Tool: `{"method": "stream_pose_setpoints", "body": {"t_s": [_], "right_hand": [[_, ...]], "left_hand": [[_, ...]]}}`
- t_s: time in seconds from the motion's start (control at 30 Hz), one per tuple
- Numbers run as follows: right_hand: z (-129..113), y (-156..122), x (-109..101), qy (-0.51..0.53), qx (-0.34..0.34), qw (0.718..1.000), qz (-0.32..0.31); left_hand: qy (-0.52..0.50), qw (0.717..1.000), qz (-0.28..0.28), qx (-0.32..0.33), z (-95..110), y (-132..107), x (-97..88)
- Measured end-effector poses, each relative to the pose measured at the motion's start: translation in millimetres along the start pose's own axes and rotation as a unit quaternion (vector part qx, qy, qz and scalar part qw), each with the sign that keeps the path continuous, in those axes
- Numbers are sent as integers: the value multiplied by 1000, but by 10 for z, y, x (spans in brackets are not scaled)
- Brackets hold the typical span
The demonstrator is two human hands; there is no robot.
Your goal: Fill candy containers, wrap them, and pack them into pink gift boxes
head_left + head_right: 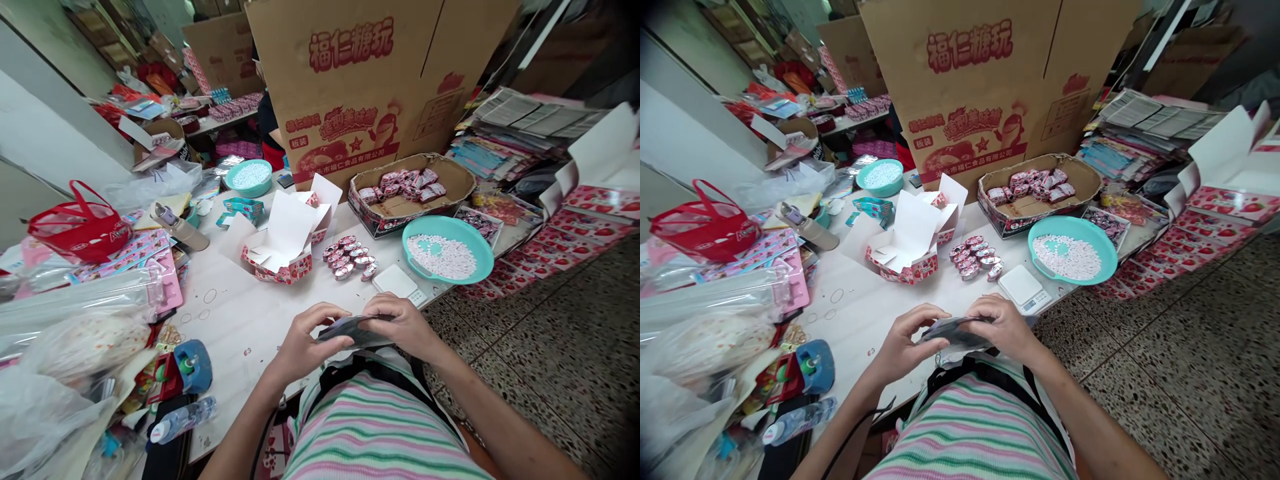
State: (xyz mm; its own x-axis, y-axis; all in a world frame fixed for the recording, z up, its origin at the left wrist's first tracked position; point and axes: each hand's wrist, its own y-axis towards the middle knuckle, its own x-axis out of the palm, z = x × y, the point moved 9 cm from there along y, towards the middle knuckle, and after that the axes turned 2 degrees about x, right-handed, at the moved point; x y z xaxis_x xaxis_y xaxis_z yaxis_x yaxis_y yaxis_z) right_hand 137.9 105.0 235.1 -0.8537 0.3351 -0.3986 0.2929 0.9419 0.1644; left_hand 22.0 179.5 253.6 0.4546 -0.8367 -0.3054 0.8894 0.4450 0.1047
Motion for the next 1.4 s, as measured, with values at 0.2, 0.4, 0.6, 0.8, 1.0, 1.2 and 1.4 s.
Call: {"method": "stream_pose_setpoints", "body": {"t_s": [0.2, 0.4, 0.6, 0.8, 1.0, 1.2, 1.4], "right_hand": [[-96, 48, 89, -7, -17, 998, -64], [-144, 70, 39, -30, -9, 999, -40], [-217, 63, -89, -11, 12, 999, 45], [-311, 86, 37, 19, -31, 999, -15], [-314, 104, 47, 3, -24, 999, -41], [-435, 64, -45, -76, -70, 992, 70], [-737, -107, -11, -212, -212, 940, 161]], "left_hand": [[83, 996, 37, 14, 64, 43, -49], [121, 984, 114, 61, 150, 50, -128], [198, 964, 142, 108, 245, 22, -117], [201, 956, 164, 134, 240, -20, -154], [98, 983, 141, 63, 187, 12, -189], [83, 968, 236, -3, 105, -77, -248], [96, 961, 261, 5, 131, -126, -228]]}}
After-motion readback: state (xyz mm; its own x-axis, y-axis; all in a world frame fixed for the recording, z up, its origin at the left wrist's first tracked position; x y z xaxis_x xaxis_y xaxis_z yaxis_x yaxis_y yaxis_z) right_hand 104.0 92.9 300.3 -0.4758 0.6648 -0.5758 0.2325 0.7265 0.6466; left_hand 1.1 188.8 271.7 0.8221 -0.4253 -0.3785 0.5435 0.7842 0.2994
